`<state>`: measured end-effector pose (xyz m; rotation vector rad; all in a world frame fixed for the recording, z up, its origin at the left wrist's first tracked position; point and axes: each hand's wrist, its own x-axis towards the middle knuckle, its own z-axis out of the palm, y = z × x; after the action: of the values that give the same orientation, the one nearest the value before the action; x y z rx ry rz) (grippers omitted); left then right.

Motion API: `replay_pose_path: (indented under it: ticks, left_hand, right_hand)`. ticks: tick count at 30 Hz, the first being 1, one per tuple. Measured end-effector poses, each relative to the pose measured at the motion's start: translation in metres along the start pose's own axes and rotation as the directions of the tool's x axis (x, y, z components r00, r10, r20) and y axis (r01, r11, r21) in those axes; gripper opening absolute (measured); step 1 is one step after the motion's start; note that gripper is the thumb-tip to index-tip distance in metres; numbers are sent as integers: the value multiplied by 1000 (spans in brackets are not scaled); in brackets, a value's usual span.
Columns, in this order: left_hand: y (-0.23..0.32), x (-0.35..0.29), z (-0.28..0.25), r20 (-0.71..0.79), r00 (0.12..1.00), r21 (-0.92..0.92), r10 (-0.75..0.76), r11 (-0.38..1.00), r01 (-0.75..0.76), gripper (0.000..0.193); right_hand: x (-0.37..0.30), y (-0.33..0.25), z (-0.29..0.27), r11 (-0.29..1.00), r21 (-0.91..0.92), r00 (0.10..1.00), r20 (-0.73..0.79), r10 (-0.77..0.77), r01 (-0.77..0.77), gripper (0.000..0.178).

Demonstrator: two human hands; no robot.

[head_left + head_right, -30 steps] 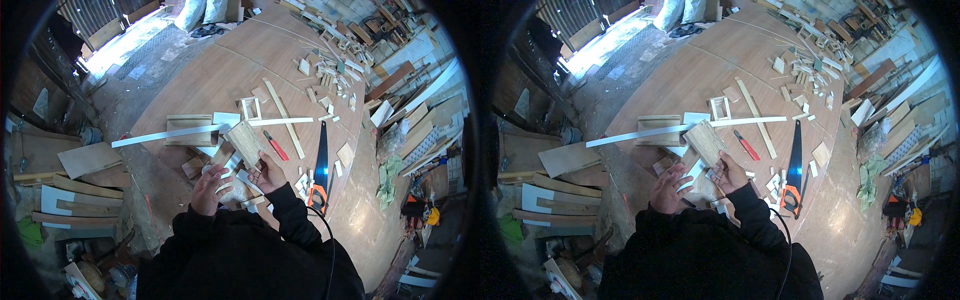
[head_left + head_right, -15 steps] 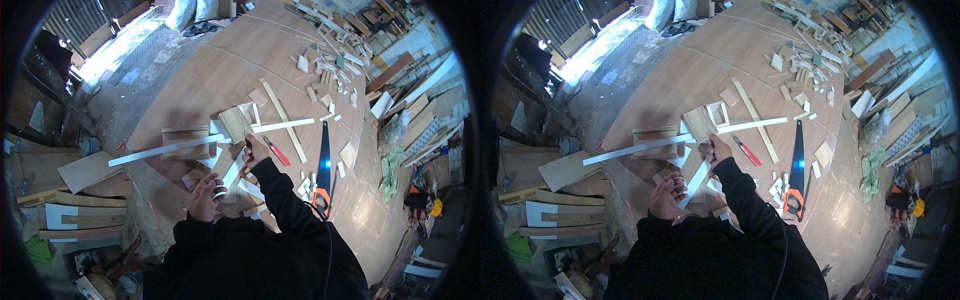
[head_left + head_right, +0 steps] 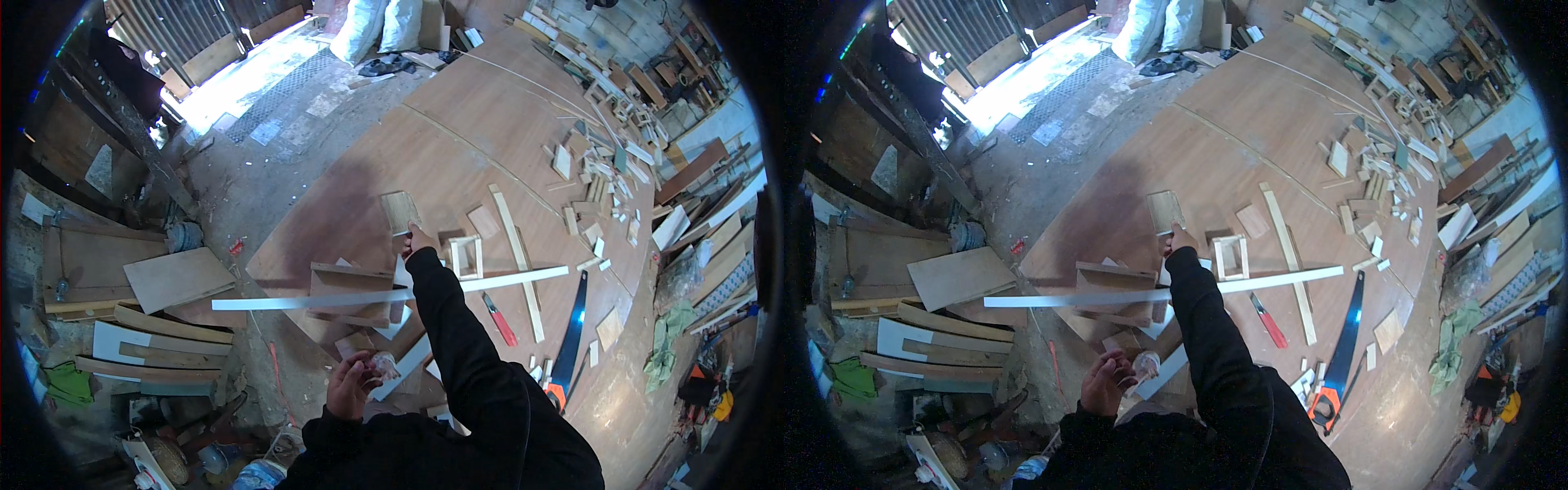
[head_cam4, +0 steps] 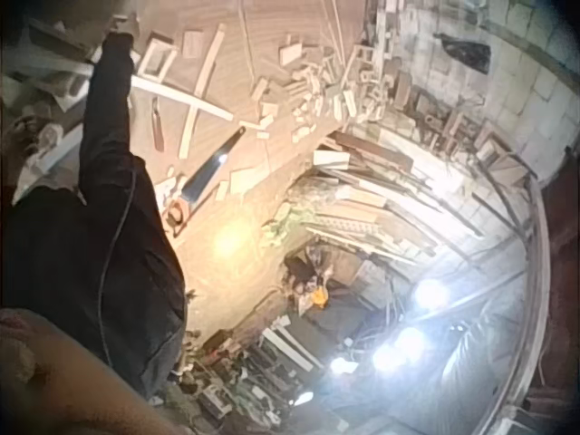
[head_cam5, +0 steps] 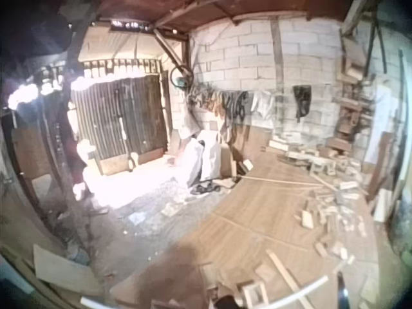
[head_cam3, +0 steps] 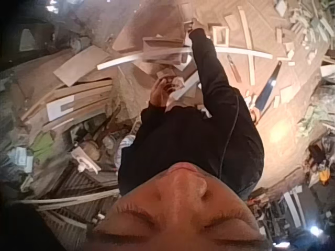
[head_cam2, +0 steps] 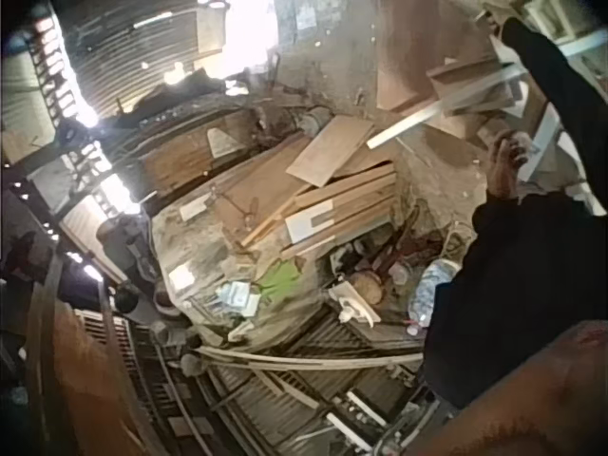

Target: The person sands small wooden pieces with sandpaper, applies glue to the pieces using a stick, and presses them together to assemble a block. The person then sands the assembled wooden piece with sandpaper.

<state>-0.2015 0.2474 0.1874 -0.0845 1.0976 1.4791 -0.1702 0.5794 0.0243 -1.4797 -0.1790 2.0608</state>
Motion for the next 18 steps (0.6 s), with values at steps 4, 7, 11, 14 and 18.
replay_pose_path:
  ticks: [4, 7, 11, 14, 18]
  left_hand:
    - [10, 13, -2, -30, 999, -34, 11, 999, -12, 26]
    - [15, 22, -3, -35, 999, -39, 26, 999, -28, 22]
    - [16, 30, -2, 40, 999, -47, 19, 999, -18, 22]
    - [20, 26, 7, 47, 999, -15, 27, 1000, -27, 20]
    - [21, 23, 14, 104, 994, 4, 14, 1000, -15, 19]
  right_hand:
    - [46, -5, -2, 987, -157, 995, -78, -55, 42, 30]
    - [52, -1, 2, 975, -213, 993, -86, -83, 63, 26]
    - [51, -3, -3, 988, -142, 997, -42, -71, 65, 19]
    - [37, 0, -6, 961, -255, 994, -6, -112, 107, 14]
    - [19, -8, -30, 988, -43, 984, 110, -144, 149, 17]
